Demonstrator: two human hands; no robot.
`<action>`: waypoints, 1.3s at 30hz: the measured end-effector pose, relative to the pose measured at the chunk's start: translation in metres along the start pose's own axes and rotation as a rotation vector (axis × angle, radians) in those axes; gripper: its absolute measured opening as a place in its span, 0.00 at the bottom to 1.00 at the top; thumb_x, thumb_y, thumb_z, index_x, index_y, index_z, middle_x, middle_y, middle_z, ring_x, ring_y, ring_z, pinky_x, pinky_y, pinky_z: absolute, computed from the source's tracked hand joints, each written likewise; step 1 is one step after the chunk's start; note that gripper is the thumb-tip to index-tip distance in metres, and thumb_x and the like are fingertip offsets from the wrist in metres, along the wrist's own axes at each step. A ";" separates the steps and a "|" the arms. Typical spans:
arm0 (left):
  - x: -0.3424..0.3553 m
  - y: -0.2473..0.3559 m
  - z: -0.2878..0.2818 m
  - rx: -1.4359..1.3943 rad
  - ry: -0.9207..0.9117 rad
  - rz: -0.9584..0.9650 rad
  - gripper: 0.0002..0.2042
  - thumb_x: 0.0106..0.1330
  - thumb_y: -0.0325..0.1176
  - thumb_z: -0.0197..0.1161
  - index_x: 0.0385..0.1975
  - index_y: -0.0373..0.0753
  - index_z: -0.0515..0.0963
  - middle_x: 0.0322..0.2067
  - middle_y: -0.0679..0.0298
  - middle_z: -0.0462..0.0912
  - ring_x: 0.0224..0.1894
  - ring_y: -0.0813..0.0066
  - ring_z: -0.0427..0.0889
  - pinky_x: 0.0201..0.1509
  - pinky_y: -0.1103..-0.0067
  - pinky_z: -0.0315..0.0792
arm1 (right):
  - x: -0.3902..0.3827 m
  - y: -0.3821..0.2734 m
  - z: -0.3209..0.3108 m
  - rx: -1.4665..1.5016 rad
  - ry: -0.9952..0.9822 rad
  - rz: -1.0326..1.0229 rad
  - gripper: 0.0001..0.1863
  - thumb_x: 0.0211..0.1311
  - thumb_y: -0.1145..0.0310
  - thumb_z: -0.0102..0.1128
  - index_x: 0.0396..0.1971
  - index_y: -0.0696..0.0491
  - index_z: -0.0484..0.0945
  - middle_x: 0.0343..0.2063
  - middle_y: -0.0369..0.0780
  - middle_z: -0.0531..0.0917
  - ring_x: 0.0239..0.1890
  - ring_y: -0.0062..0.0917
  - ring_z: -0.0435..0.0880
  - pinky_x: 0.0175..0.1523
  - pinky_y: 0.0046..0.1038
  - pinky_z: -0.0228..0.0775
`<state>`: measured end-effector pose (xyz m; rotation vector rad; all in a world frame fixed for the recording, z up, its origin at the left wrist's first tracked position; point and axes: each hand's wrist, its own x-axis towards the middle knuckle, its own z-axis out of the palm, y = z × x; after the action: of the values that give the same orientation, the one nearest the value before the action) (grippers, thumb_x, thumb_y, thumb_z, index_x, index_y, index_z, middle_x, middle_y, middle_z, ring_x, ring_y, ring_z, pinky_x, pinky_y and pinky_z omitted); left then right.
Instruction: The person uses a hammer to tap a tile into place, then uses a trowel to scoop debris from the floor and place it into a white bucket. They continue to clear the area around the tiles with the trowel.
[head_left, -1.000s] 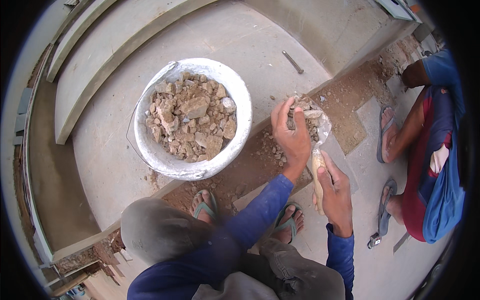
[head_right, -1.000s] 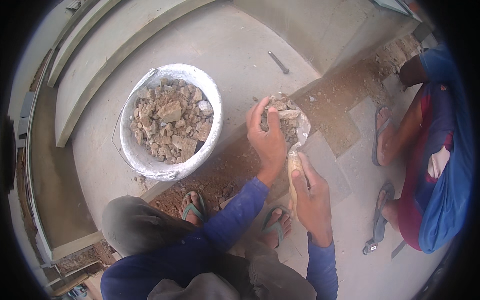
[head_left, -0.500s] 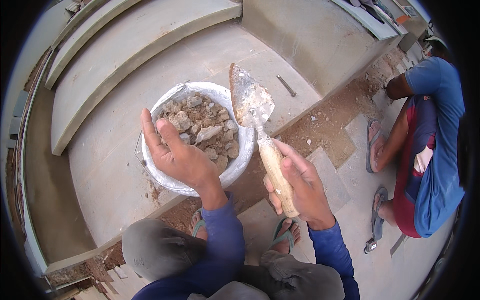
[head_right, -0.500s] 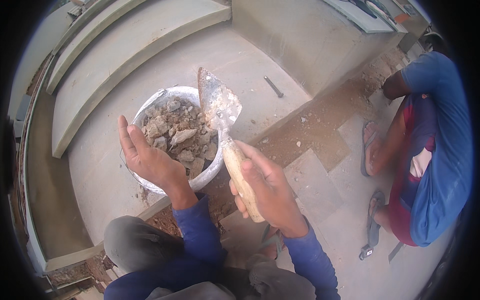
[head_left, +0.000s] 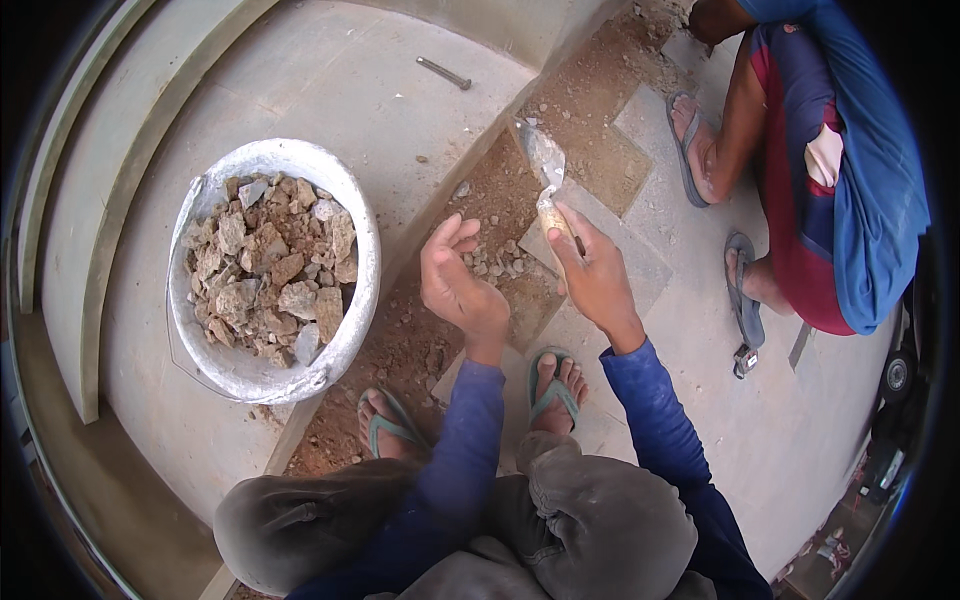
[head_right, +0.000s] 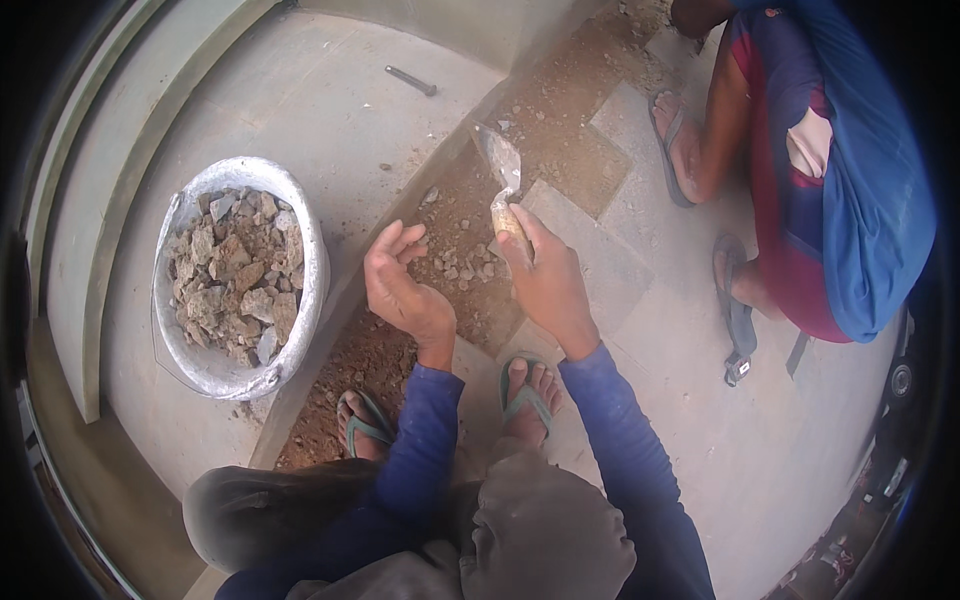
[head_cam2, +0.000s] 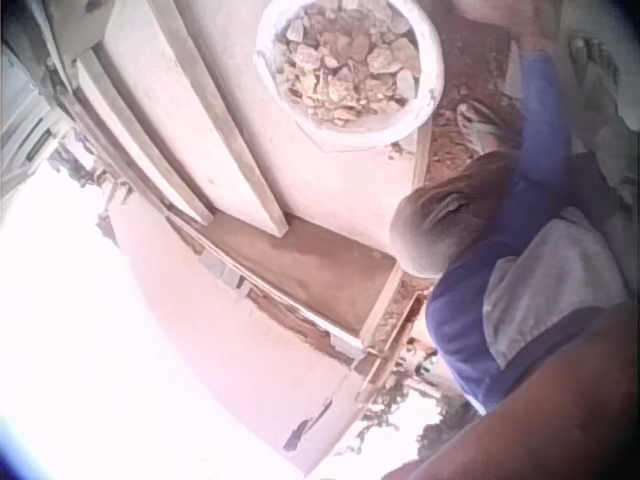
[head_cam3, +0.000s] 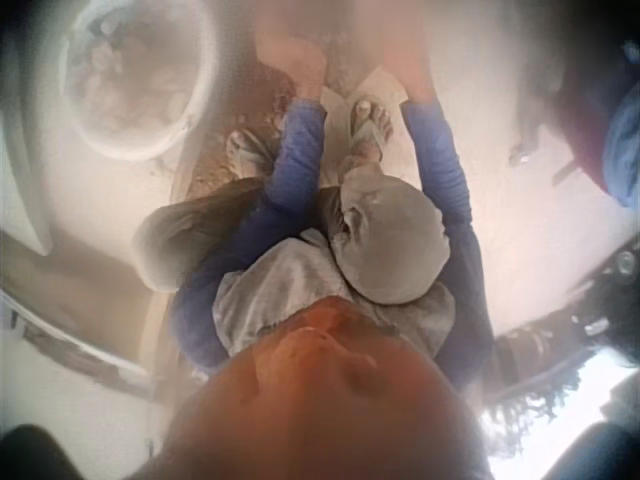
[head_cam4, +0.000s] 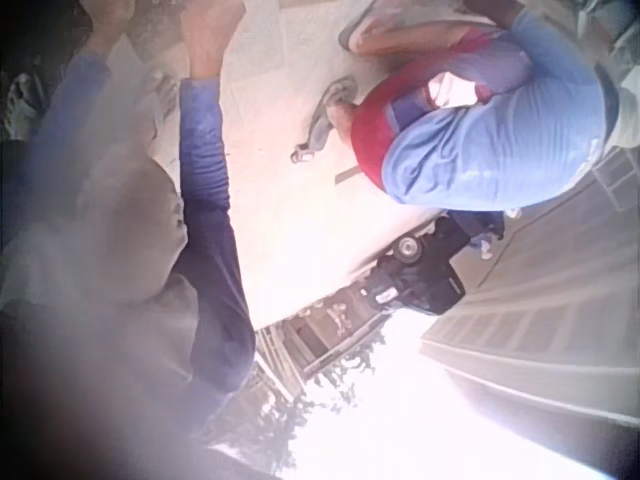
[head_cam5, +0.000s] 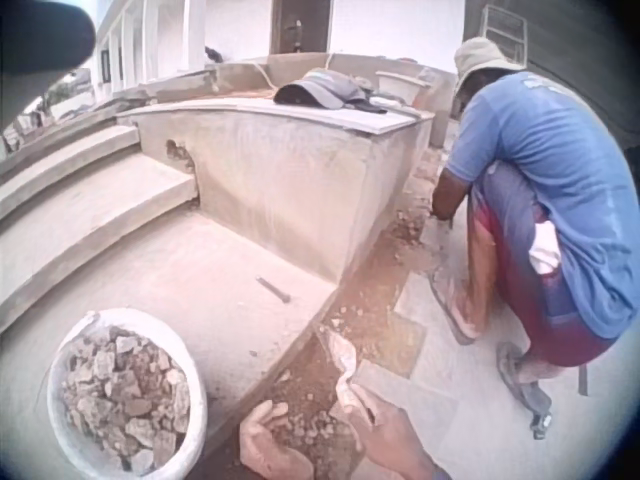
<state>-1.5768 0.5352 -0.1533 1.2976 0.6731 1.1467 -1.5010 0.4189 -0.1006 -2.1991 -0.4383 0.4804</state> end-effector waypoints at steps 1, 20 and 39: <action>-0.023 -0.030 0.000 0.119 0.021 -0.112 0.22 0.80 0.40 0.41 0.55 0.27 0.75 0.47 0.48 0.84 0.50 0.58 0.84 0.53 0.67 0.76 | 0.007 0.025 0.005 -0.107 0.031 -0.025 0.27 0.75 0.57 0.52 0.67 0.56 0.68 0.30 0.52 0.84 0.29 0.43 0.84 0.35 0.40 0.75; -0.048 -0.155 -0.057 0.563 -0.130 -0.053 0.33 0.80 0.55 0.36 0.63 0.29 0.71 0.65 0.44 0.70 0.69 0.48 0.66 0.72 0.61 0.58 | -0.114 0.101 0.072 -0.464 -0.052 0.173 0.29 0.73 0.60 0.54 0.71 0.47 0.64 0.38 0.54 0.81 0.37 0.52 0.83 0.42 0.50 0.75; -0.046 -0.157 -0.051 0.305 -0.195 -0.069 0.36 0.79 0.59 0.32 0.60 0.29 0.74 0.62 0.49 0.75 0.67 0.51 0.71 0.73 0.62 0.59 | -0.100 0.103 0.083 0.040 -0.076 0.144 0.24 0.78 0.56 0.44 0.66 0.53 0.69 0.48 0.55 0.83 0.49 0.52 0.83 0.55 0.42 0.74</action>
<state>-1.5964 0.5306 -0.3239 1.6076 0.7612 0.8699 -1.6117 0.3648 -0.2111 -2.1884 -0.3097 0.6469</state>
